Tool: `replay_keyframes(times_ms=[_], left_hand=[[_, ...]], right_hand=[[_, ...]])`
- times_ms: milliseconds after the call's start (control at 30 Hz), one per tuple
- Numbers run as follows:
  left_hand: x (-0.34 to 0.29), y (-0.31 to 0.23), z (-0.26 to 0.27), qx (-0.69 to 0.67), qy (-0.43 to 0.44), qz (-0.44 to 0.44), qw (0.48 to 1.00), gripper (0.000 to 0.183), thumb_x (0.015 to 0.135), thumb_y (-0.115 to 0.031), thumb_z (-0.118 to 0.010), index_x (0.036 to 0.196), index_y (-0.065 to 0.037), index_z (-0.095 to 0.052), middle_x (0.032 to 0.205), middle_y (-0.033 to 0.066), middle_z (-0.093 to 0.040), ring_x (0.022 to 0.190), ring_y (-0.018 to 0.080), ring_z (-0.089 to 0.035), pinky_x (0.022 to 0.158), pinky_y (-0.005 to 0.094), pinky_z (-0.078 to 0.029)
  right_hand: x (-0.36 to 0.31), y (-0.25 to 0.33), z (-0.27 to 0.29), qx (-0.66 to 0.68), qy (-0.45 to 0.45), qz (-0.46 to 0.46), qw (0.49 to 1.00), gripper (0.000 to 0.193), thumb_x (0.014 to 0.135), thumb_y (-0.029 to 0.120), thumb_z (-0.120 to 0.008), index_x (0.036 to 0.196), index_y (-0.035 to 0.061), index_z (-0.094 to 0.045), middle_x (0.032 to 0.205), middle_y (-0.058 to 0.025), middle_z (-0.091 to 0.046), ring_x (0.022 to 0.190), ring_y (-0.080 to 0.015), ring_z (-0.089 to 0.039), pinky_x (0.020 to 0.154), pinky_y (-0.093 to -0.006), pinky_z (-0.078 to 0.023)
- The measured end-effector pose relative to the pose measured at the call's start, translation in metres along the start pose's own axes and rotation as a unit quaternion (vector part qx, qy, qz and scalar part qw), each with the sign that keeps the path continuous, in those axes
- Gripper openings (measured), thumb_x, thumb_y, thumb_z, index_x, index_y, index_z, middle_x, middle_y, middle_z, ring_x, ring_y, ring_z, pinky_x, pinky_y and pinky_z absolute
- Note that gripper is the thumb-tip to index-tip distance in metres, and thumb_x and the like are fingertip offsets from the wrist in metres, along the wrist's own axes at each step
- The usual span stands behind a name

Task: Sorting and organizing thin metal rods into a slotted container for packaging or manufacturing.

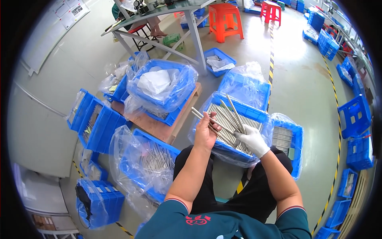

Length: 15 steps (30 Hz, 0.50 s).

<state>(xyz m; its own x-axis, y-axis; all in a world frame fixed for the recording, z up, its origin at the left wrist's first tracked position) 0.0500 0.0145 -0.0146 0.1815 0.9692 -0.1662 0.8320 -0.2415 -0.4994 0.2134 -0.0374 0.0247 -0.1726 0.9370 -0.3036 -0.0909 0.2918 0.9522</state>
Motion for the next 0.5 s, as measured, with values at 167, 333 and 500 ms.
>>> replay_keyframes(times_ms=[167,333,500], left_hand=[[0.002,0.002,0.004,-0.032,0.012,-0.003,0.999,0.034,0.091,-0.034,-0.057,0.097,-0.001,-0.057,0.066,-0.0002,-0.044,0.06,0.0119,-0.044,0.057,0.027,-0.039],[0.002,0.006,0.001,0.025,-0.01,-0.007,1.0,0.034,0.09,-0.035,-0.057,0.095,-0.002,-0.057,0.065,-0.0011,-0.043,0.057,0.01,-0.042,0.054,0.0253,-0.038],[0.003,-0.002,0.005,0.034,-0.01,-0.022,0.999,0.027,0.091,-0.028,-0.058,0.09,-0.001,-0.058,0.063,-0.0003,-0.044,0.056,0.01,-0.043,0.052,0.0248,-0.036]], right_hand=[[0.003,-0.001,0.0,-0.012,-0.022,0.014,1.0,0.017,0.084,0.015,-0.056,0.092,0.001,-0.06,0.063,-0.0037,-0.059,0.046,-0.0072,-0.048,0.042,-0.0237,-0.038],[0.003,0.0,0.001,0.008,-0.039,0.021,0.999,0.02,0.083,0.016,-0.055,0.096,0.0009,-0.061,0.062,-0.0037,-0.058,0.047,-0.0072,-0.049,0.043,-0.0241,-0.038],[0.006,0.008,-0.002,0.001,0.0,0.0,1.0,0.021,0.083,0.01,-0.054,0.102,0.0007,-0.058,0.063,-0.0045,-0.059,0.044,-0.0047,-0.043,0.04,-0.0207,-0.031]])
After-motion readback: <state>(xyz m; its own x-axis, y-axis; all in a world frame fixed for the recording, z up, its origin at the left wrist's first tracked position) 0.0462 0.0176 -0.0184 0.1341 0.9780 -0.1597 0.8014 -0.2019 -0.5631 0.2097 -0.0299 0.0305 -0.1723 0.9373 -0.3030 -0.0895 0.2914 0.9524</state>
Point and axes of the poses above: each hand's wrist, its own x-axis towards the middle knuckle, its own z-axis out of the back of the hand, y = z × x, the point moved 5 cm from there along x, towards the middle knuckle
